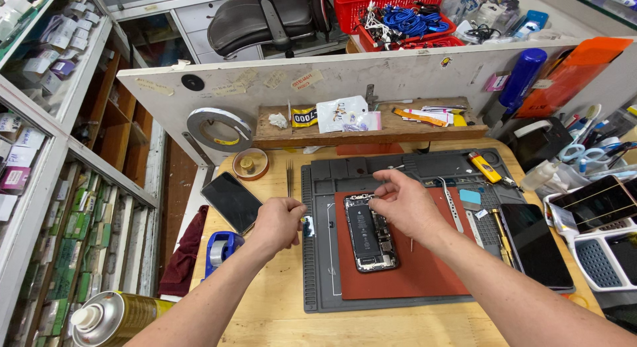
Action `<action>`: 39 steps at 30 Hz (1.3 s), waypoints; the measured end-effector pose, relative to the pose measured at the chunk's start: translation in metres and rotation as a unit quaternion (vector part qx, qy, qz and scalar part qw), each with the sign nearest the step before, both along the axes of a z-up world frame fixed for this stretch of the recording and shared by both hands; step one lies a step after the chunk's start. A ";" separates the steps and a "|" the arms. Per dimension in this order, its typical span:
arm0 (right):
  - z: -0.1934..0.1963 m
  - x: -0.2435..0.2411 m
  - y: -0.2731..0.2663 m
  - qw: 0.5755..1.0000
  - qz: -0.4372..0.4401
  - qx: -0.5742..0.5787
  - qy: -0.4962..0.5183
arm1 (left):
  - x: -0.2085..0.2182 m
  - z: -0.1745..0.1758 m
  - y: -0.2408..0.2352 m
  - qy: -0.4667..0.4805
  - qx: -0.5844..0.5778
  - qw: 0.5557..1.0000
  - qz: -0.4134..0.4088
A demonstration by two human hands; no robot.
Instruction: The person works on a disassembled smartphone, using a screwdriver to remove screws and tweezers to handle small components. They apply adhesive tape to internal parts and reposition the battery and logic board. The device remains open on the workbench throughout the clip.
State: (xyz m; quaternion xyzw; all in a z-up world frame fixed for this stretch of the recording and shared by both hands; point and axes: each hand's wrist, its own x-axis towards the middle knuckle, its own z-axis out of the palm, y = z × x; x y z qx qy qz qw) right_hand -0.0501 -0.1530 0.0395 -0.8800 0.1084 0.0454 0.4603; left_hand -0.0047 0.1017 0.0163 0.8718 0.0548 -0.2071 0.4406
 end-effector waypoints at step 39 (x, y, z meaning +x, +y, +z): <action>-0.007 -0.002 -0.017 0.999 -0.039 0.011 -0.012 | 0.041 0.003 0.001 -0.027 0.060 0.995 0.076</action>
